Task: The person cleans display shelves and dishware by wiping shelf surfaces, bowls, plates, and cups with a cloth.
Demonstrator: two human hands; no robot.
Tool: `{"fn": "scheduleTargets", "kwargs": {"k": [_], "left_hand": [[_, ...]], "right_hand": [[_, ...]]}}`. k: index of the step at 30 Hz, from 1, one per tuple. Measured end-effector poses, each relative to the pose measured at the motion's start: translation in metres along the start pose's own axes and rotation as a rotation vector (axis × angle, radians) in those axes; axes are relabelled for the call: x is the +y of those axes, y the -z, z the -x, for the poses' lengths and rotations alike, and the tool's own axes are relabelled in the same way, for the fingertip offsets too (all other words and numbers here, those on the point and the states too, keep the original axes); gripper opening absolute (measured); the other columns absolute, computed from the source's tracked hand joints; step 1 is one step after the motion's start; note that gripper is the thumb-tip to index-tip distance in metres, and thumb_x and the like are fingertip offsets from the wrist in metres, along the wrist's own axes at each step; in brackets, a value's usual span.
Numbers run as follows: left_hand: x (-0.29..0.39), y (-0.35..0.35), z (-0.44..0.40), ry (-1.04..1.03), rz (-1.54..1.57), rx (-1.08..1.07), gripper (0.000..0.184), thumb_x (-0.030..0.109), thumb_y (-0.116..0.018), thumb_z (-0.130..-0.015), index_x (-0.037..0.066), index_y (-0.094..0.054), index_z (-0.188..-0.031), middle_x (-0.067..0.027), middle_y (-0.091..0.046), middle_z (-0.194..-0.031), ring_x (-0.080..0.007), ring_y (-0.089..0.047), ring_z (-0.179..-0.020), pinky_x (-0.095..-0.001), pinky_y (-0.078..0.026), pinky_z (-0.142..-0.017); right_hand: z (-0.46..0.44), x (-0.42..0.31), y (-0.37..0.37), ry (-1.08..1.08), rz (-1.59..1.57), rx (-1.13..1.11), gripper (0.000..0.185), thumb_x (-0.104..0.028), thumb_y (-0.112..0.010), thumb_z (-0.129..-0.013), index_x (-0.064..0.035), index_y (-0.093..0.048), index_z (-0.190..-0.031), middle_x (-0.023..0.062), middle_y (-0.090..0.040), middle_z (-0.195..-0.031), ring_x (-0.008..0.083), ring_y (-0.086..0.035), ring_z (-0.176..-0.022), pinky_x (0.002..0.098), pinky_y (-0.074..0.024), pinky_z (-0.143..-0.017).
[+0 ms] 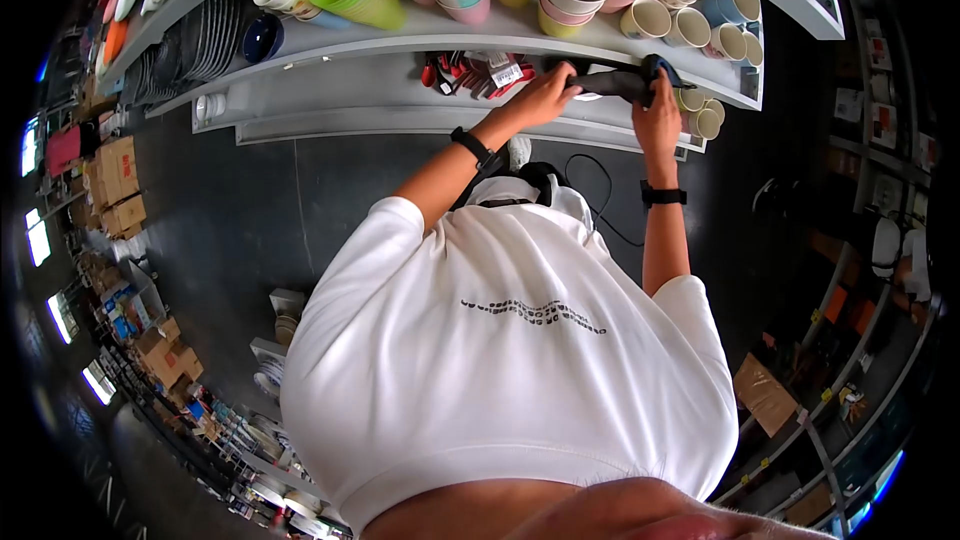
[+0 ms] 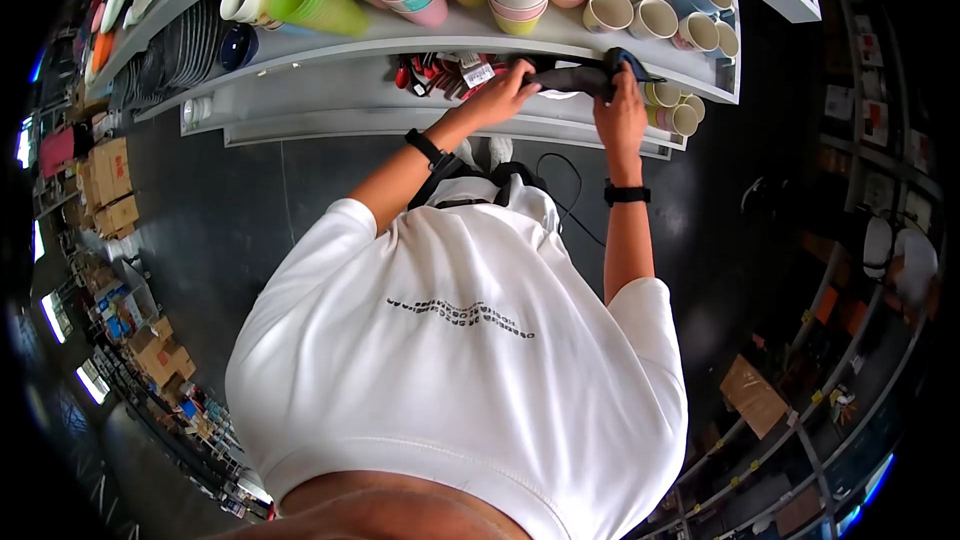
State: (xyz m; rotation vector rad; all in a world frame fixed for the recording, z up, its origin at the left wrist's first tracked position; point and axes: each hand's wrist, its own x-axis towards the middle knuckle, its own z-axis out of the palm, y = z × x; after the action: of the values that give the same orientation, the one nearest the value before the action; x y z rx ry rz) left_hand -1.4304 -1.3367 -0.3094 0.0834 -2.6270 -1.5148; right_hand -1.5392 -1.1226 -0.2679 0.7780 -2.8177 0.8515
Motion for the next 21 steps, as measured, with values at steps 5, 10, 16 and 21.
{"fn": "scheduleTargets", "kwargs": {"k": [5, 10, 16, 21], "left_hand": [[0.005, -0.02, -0.01, 0.053, 0.115, -0.338, 0.042, 0.033, -0.06, -0.098, 0.004, -0.038, -0.118, -0.0293, -0.065, -0.1, -0.0463, -0.064, -0.094, -0.0484, -0.049, -0.079], [-0.051, -0.009, 0.016, 0.168, -0.064, -0.367, 0.071, 0.045, -0.074, -0.084, -0.002, -0.042, -0.127, -0.0294, -0.066, -0.107, -0.0437, -0.065, -0.101, -0.0445, -0.05, -0.087], [-0.104, 0.063, 0.048, 0.851, 0.225, -0.284, 0.06, 0.048, -0.041, -0.1, 0.006, -0.048, -0.143, -0.0118, -0.054, -0.141, -0.0222, -0.051, -0.126, -0.0432, -0.046, -0.097], [-0.113, 0.115, 0.081, 0.989, 1.091, -0.168, 0.075, 0.072, -0.026, -0.097, 0.016, -0.049, -0.142, -0.0064, -0.053, -0.141, -0.0292, -0.051, -0.124, -0.0551, -0.042, -0.1]], "right_hand": [[0.006, 0.017, -0.001, -0.013, 0.013, 0.07, 0.035, -0.003, -0.071, -0.076, -0.0032, -0.05, -0.104, 0.0207, -0.056, -0.136, 0.0419, -0.059, -0.109, 0.045, -0.0505, -0.086], [0.008, -0.014, -0.023, 0.095, -0.007, 0.1, 0.033, -0.002, -0.069, -0.076, -0.0041, -0.05, -0.103, 0.0249, -0.052, -0.139, 0.044, -0.057, -0.113, 0.0461, -0.0503, -0.088], [0.012, -0.094, -0.049, 0.069, -0.027, -0.185, 0.039, -0.008, -0.073, -0.077, -0.0047, -0.052, -0.109, 0.0183, -0.044, -0.147, 0.0397, -0.058, -0.115, 0.0443, -0.0543, -0.084], [0.017, -0.155, -0.1, 0.181, 0.004, -0.202, 0.041, -0.012, -0.074, -0.077, -0.0021, -0.058, -0.114, 0.0131, -0.045, -0.148, 0.0351, -0.061, -0.111, 0.0419, -0.0538, -0.088]]}}
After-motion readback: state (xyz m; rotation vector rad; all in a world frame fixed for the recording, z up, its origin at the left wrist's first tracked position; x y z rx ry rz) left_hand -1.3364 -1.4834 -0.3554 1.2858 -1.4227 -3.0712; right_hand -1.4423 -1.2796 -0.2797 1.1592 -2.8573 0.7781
